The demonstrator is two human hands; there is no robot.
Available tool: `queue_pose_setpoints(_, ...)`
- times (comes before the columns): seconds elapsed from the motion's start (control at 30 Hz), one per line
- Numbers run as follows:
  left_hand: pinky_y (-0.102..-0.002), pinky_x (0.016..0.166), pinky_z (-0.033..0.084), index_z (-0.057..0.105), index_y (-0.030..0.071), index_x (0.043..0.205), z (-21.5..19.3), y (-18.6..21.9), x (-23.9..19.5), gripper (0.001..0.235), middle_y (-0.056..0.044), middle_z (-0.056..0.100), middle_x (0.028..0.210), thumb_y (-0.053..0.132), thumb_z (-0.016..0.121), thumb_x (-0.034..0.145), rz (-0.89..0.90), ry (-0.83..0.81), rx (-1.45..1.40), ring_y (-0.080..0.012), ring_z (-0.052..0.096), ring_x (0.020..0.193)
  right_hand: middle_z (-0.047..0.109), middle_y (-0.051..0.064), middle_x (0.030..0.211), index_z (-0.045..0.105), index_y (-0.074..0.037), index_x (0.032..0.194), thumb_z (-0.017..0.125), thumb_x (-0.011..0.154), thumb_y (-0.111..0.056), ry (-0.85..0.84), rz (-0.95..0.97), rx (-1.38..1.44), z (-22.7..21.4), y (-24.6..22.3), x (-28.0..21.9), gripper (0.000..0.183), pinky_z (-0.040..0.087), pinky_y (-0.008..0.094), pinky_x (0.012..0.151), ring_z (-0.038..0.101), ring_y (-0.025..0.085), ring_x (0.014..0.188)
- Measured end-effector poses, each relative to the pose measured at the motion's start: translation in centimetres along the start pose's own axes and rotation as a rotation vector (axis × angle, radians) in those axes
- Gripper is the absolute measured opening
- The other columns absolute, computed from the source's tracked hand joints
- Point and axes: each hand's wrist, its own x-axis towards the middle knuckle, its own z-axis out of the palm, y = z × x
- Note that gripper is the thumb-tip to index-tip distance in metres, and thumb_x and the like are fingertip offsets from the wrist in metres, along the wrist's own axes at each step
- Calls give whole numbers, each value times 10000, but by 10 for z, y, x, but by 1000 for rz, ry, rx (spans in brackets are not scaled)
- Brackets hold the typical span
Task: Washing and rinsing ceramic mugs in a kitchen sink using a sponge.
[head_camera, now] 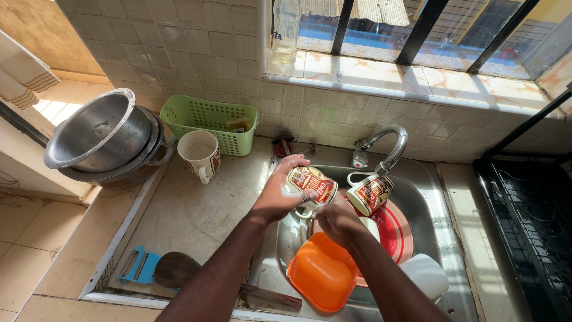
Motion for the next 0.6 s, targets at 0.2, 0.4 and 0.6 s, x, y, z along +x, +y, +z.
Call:
queue_pose_setpoints(0.2, -493, 1210, 258, 606, 19, 1360, 9, -16, 1, 718, -226, 530, 1377, 240, 916, 751, 69, 79, -141, -332, 460, 1376, 670, 117, 1090, 530, -31, 1201, 539, 751, 184, 143, 499, 1772, -94, -259, -16, 499, 509, 411, 958, 676, 280, 1008)
queue_pose_setpoints(0.4, -377, 851, 612, 562, 199, 1401, 32, 17, -3, 455, -196, 702, 1084, 221, 692, 965, -532, 390, -556, -250, 700, 950, 677, 170, 1003, 587, -13, 1180, 665, 960, -438, 170, 599, 505, -72, -249, -18, 485, 452, 490, 991, 659, 292, 991)
queue_pose_setpoints(0.6, -360, 939, 568, 642, 172, 1298, 35, 18, -3, 432, -145, 692, 1117, 232, 785, 894, -416, 489, -288, -164, 636, 988, 677, 206, 951, 612, 51, 1149, 715, 907, -454, 231, 591, 637, -81, -322, -13, 570, 440, 471, 969, 593, 279, 942)
